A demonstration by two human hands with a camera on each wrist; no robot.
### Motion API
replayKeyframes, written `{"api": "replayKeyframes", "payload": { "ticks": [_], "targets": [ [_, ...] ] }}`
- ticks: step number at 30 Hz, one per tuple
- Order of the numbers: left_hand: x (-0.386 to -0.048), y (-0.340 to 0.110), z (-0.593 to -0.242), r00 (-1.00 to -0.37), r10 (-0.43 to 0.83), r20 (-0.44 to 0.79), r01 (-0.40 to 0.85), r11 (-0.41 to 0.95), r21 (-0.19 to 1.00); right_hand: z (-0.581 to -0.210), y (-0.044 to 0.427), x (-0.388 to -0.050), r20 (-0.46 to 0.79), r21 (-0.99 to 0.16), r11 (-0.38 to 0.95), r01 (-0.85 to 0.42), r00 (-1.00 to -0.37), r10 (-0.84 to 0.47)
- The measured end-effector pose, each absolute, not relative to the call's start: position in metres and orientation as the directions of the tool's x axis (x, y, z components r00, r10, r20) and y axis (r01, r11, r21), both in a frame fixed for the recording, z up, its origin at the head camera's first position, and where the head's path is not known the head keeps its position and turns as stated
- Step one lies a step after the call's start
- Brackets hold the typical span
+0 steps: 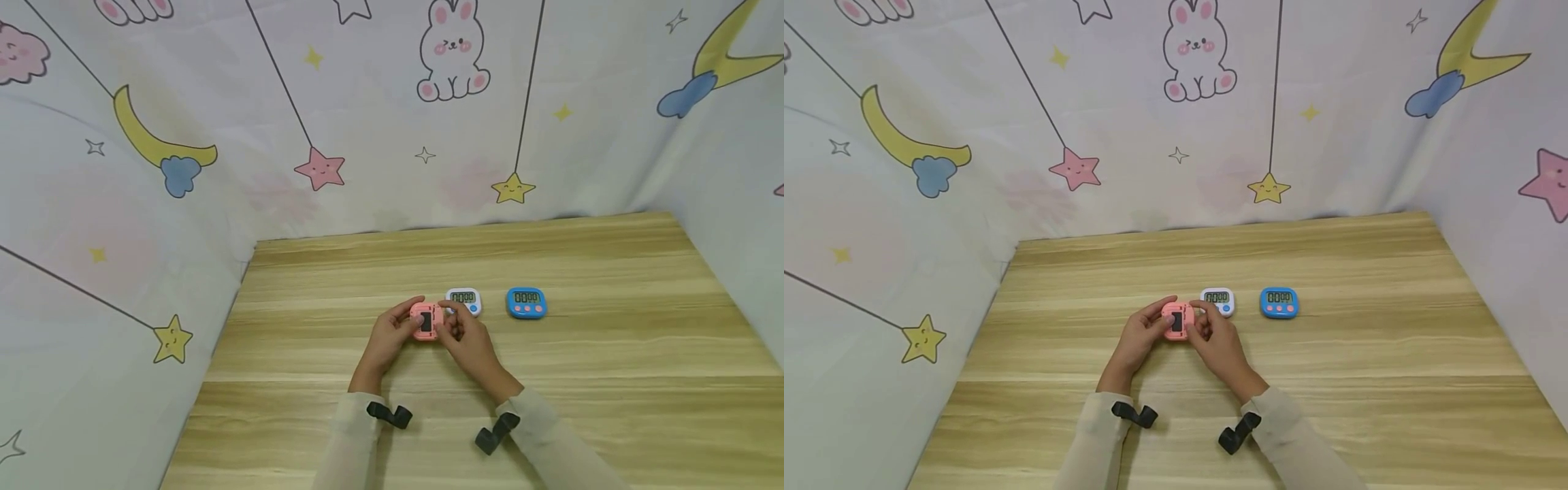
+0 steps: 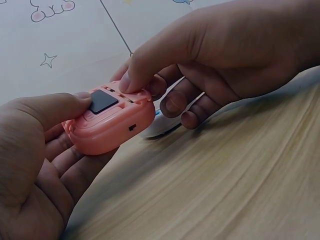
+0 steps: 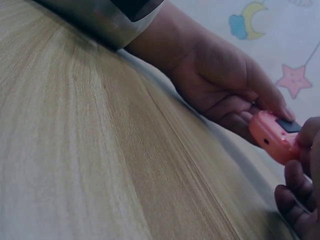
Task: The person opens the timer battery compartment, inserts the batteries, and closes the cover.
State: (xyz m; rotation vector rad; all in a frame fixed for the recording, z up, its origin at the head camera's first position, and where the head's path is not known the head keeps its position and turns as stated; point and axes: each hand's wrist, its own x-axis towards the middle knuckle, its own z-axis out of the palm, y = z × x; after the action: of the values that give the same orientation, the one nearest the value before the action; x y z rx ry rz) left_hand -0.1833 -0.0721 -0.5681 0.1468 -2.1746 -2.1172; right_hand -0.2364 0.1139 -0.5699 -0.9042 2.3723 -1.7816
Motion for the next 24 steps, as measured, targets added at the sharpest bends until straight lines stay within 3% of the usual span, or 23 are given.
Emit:
{"api": "replayKeyframes", "payload": {
  "ticks": [13, 24],
  "targets": [
    [-0.175, -0.066, -0.539, -0.994, -0.105, -0.004, -0.008, 0.030, 1.000, -0.570, 0.113, -0.236, 0.341, -0.873, 0.198, -0.447, -0.847, -0.408],
    [-0.178, -0.068, -0.546, -0.994, -0.106, -0.030, -0.034, 0.034, 0.999, -0.570, 0.114, -0.237, 0.323, -0.896, 0.169, -0.411, -0.864, -0.387]
  ]
}}
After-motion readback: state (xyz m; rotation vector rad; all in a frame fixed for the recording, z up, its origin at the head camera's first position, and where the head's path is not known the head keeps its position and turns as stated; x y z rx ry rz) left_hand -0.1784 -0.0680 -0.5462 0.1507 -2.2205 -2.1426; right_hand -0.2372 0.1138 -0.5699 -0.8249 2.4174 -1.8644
